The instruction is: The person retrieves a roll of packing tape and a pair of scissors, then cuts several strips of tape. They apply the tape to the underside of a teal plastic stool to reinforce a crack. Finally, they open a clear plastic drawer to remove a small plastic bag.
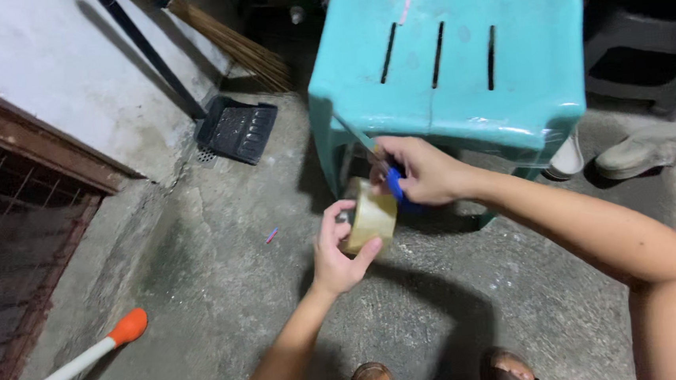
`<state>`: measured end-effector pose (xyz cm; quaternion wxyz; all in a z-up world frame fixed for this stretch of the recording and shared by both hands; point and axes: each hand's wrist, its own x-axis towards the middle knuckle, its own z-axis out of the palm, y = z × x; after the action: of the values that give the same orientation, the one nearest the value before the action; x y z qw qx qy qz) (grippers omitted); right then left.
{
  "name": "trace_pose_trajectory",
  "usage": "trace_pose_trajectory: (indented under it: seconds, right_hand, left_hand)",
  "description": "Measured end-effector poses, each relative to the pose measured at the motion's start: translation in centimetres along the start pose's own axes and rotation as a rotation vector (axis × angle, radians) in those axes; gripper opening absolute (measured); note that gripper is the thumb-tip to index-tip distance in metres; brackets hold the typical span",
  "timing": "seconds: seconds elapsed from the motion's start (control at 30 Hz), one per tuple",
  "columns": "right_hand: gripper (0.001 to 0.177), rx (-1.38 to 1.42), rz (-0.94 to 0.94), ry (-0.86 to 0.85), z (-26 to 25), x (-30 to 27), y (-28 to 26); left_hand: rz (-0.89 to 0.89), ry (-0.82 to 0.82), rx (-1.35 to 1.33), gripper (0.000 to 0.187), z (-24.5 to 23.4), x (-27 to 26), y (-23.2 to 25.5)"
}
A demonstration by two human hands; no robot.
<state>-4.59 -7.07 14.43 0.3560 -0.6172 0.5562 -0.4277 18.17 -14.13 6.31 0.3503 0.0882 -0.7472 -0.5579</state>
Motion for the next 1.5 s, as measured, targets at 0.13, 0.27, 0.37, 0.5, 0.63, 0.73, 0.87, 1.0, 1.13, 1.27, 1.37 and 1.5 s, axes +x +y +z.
trace_pose_trajectory:
  seconds: [0.13,0.27,0.37,0.5,0.63,0.73,0.87,1.0,1.13,1.27,1.37,1.5]
  right_hand:
    - [0.021,0.241,0.132,-0.02,1.1,1.6,-0.7]
    - [0.028,0.333,0.223,-0.083,1.9,2.0,-1.4]
    - [0.025,0.16,0.185,-0.076,2.4,3.6,-1.2]
    - [0.028,-0.17,0.073,0.202,-1.3,8.9,-0.9]
    - [0.032,0.171,-0.203,0.148,-2.7,11.6,-2.3]
    - [0.029,0.123,-0.025,0.08,-0.9,10.7,-4.3]
    - [0.028,0.475,0.132,0.044,-0.2,9.4,-6.2]
    - [0.022,0.02,-0.07,0.075,-1.0,11.0,-5.1]
    - [0.019,-0.192,-0.086,0.211,-3.4,14.2,-2.7]
    - [0.037,-0.447,-0.106,0.193,-4.6,15.1,0.4]
    - [0.024,-0.363,-0.036,0.12,-4.9,15.0,2.0]
    - [0.039,-0.621,-0.062,0.19,-4.5,15.1,3.3]
  left_hand:
    - [0.066,0.078,0.226,0.056,-1.8,-0.6,-0.6]
    - [-0.118,0.198,0.175,0.051,-2.7,0.0,-2.5]
    - [-0.306,0.237,0.133,0.061,-3.3,0.8,-3.8]
    - [-0.124,0.066,-0.086,0.054,-6.3,3.4,-4.7]
    - [0.078,0.057,-0.169,0.073,-7.6,4.6,-4.4]
    - [0.057,0.171,-0.039,0.072,-7.4,5.0,-4.0]
    - [-0.135,0.276,0.268,0.066,-7.8,5.7,-4.5]
    - [-0.168,0.294,0.44,0.045,-7.5,4.1,-6.8]
    - [-0.215,0.286,-0.055,0.03,-6.4,3.6,-9.8]
    - [-0.361,0.3,-0.189,0.011,-5.8,2.8,-11.6]
    - [-0.468,0.307,-0.166,0.011,-5.6,2.4,-11.8]
    - [-0.505,0.334,-0.126,0.012,-5.7,2.1,-11.2]
